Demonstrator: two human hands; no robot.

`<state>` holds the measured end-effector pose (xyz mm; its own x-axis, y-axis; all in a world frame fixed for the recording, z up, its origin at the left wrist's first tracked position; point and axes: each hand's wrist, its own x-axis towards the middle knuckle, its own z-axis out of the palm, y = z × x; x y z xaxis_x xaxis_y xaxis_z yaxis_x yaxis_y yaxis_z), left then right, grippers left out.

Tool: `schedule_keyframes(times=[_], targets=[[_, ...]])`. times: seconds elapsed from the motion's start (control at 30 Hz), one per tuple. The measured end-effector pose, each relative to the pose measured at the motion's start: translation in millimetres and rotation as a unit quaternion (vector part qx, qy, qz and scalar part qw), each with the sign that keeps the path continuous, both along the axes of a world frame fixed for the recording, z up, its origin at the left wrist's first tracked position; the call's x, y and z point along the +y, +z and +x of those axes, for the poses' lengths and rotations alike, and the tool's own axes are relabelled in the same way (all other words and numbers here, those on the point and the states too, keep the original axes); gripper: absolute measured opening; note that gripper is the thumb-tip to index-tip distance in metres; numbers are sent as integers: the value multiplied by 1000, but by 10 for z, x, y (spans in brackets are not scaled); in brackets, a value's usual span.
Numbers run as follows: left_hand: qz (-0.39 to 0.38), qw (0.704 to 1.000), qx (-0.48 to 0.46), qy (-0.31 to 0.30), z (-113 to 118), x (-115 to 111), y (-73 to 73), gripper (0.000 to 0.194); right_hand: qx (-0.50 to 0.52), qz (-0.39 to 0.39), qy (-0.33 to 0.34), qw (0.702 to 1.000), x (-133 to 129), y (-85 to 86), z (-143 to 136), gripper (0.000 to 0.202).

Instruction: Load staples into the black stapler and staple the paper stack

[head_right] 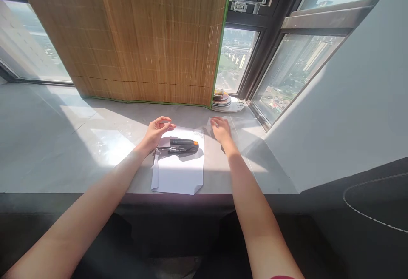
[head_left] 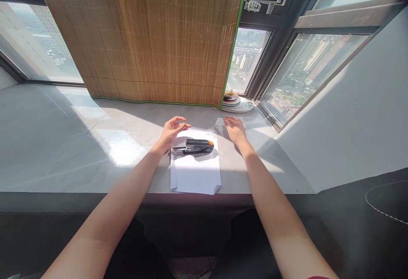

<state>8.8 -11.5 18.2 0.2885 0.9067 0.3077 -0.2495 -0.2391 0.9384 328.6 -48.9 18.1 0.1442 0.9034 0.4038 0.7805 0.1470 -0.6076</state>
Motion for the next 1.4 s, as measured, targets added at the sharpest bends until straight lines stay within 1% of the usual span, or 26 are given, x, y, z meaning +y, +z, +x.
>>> schedule_keyframes(times=[0.03,0.07,0.1,0.17,0.23,0.3,0.4,0.43,0.47,0.5,0.53,0.57,0.6,0.63,0.67,0.73,0.8,0.93,1.07,1.17,1.27,1.33,1.4], targets=[[-2,1000,-5,-1,-4,2,2,45,-40,-41,-48,997,27,-39,84,45],[-6,1000,-10,-2,-9,2,7,43,-77,-84,-80,990,48,-75,148,43],[-12,1000,-17,-4,-13,-1,15,41,-109,-122,-95,982,62,-108,193,41],[-24,999,-36,-8,-19,-7,32,36,-152,-159,-99,970,77,-160,229,41],[-29,999,-44,5,-28,-6,46,32,-166,-161,-91,969,88,-191,223,43],[-17,998,-28,55,-56,11,51,30,-157,-158,-95,970,103,-208,212,44],[26,985,52,161,-167,77,36,24,-119,-141,-125,975,138,-224,226,44],[40,974,92,204,-222,106,24,21,-105,-135,-134,976,150,-231,236,44],[50,956,139,254,-281,137,9,16,-93,-129,-140,977,160,-238,246,43],[55,931,188,308,-339,167,-10,12,-83,-124,-143,978,168,-246,254,42],[55,899,237,363,-389,196,-34,12,-74,-121,-143,980,173,-253,260,40],[52,866,282,409,-428,221,-61,16,-67,-116,-143,981,177,-259,262,39],[46,838,325,436,-452,243,-90,22,-60,-111,-143,982,178,-264,261,38],[42,817,366,443,-462,260,-121,27,-53,-106,-142,983,178,-266,257,37],[42,804,404,433,-458,271,-152,31,-48,-102,-143,983,177,-267,252,36],[52,790,467,393,-425,281,-202,31,-41,-97,-142,984,173,-265,239,34],[69,782,497,369,-386,275,-225,27,-37,-90,-136,986,166,-261,228,33],[87,784,496,363,-364,242,-183,24,-17,-65,-128,990,144,-253,212,33],[81,782,502,360,-389,228,-123,31,-20,-55,-117,991,123,-224,191,31],[73,784,496,367,-402,241,-123,35,-27,-70,-118,990,119,-190,176,29],[86,786,480,379,-403,250,-143,37,-25,-72,-120,990,110,-159,158,28],[93,785,488,371,-399,247,-152,36,-4,-44,-114,993,91,-137,138,28],[89,782,505,355,-395,238,-152,33,24,5,-95,995,60,-104,109,28]])
